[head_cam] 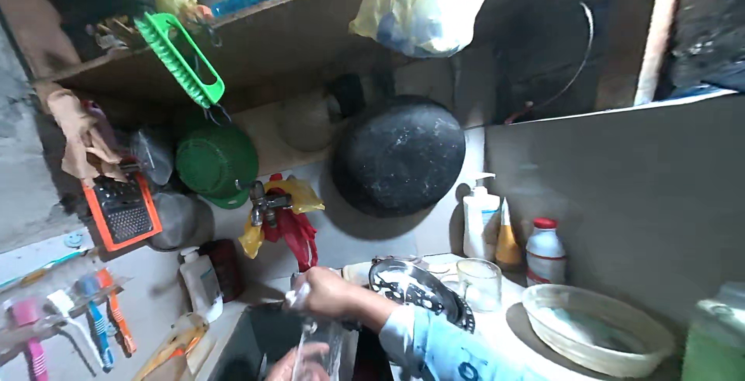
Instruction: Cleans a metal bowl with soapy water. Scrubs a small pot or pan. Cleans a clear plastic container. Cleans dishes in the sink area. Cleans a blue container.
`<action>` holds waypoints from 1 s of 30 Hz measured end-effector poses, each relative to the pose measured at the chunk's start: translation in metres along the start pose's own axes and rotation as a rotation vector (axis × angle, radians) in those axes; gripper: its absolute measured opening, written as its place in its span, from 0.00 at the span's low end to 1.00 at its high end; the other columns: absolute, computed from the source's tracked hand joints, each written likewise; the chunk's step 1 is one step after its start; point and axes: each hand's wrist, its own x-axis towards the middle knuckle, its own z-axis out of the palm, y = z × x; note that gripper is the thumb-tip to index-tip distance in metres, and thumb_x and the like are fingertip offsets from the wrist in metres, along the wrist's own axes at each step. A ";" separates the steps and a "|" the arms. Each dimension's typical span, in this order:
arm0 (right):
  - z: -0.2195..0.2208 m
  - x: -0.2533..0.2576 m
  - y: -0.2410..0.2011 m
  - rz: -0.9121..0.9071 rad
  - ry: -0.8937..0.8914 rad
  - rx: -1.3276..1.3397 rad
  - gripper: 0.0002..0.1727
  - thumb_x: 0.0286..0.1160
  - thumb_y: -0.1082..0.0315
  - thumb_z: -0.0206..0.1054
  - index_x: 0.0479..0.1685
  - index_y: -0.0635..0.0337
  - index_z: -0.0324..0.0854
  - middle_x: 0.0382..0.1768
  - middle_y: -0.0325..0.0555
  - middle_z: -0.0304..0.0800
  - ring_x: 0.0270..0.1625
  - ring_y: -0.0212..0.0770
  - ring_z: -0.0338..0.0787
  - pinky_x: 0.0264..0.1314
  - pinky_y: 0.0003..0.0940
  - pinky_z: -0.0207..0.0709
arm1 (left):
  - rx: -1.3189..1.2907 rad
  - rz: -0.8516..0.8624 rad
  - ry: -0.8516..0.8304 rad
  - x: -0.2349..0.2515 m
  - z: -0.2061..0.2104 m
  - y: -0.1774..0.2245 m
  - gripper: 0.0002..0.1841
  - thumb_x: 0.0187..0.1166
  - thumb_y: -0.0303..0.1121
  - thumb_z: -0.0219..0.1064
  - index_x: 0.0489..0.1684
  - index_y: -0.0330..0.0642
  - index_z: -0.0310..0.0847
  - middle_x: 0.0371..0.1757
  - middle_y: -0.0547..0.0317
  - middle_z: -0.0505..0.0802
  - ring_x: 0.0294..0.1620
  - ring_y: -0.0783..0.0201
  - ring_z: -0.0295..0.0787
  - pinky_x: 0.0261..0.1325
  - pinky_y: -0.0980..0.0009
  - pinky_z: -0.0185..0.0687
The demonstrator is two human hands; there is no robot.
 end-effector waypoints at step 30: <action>0.059 -0.023 0.019 0.467 0.508 1.903 0.15 0.91 0.56 0.46 0.49 0.56 0.74 0.35 0.48 0.82 0.35 0.44 0.85 0.36 0.45 0.82 | 0.980 0.129 0.234 0.020 0.024 0.028 0.13 0.81 0.29 0.66 0.51 0.28 0.91 0.52 0.38 0.95 0.58 0.43 0.94 0.68 0.44 0.82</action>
